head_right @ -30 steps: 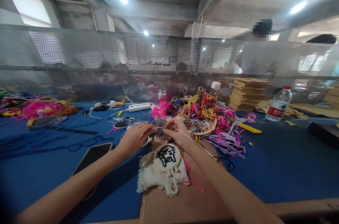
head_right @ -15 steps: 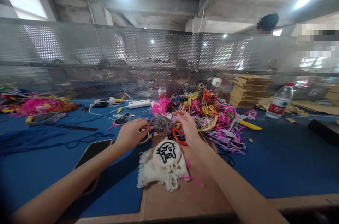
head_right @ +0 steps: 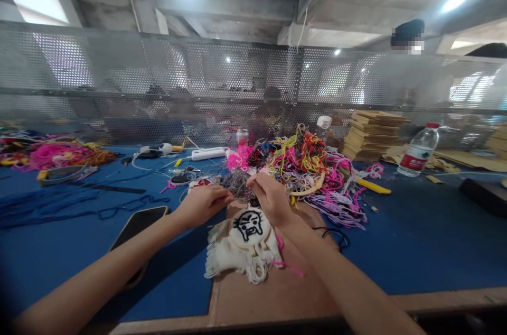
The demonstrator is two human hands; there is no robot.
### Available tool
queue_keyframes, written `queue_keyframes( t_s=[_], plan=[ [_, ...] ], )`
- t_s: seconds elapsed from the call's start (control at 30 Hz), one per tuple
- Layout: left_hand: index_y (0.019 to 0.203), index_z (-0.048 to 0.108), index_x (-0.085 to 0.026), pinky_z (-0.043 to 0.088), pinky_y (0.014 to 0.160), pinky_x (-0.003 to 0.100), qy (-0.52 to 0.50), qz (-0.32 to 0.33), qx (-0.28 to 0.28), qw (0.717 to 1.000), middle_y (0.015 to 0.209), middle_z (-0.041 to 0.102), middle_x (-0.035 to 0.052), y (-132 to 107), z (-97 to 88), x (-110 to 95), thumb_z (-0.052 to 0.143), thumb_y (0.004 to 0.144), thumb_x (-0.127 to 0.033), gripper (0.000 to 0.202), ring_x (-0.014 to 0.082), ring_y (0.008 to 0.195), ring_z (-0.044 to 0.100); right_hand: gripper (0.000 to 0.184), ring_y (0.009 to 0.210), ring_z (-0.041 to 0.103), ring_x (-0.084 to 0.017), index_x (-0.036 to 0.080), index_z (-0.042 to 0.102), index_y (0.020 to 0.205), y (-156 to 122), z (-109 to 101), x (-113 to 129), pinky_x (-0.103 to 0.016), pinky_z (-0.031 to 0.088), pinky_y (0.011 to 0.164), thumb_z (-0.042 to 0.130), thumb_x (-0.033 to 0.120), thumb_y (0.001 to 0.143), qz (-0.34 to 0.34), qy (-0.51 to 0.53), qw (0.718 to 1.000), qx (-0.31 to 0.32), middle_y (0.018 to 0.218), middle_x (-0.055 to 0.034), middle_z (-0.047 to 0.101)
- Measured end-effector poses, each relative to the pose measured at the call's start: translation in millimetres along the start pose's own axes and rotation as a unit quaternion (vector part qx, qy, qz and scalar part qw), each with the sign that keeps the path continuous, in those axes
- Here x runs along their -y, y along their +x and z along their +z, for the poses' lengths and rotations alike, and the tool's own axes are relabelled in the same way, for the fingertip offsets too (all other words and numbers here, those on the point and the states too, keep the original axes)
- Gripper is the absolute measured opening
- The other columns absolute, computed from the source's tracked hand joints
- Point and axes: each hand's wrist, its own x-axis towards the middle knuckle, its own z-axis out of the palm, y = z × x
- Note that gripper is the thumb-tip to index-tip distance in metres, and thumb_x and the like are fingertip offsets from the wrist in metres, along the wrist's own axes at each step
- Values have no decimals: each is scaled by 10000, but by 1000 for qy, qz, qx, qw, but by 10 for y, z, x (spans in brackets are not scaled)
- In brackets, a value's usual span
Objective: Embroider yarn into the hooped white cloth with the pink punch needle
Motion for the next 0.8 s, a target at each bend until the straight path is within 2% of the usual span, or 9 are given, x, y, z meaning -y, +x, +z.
queue_keyframes(
  t_s=[0.3,0.6,0.8],
  plan=[
    [836,638,-195,399,646,234,-41,13,0,999,752,649,48,-12,23,17,341,873,-378,351,142,723,589,194,748,541,-155,207,528,793,-14,29,27,-266,399,698,382,291,890,-22,-17,1000,10,754,-38,569],
    [845,634,-201,381,625,235,-18,12,-3,1000,757,650,43,-19,38,17,338,877,-356,336,148,717,586,192,739,537,-155,206,537,794,-12,13,26,-266,400,693,389,286,886,-20,-16,1000,8,747,-34,568],
    [760,608,-186,362,600,236,2,7,-6,1000,726,636,40,-16,23,-10,329,881,-371,357,151,689,579,186,747,540,-160,208,536,811,-23,56,24,-268,399,688,385,283,888,-19,-18,999,35,756,-40,570]
  ],
)
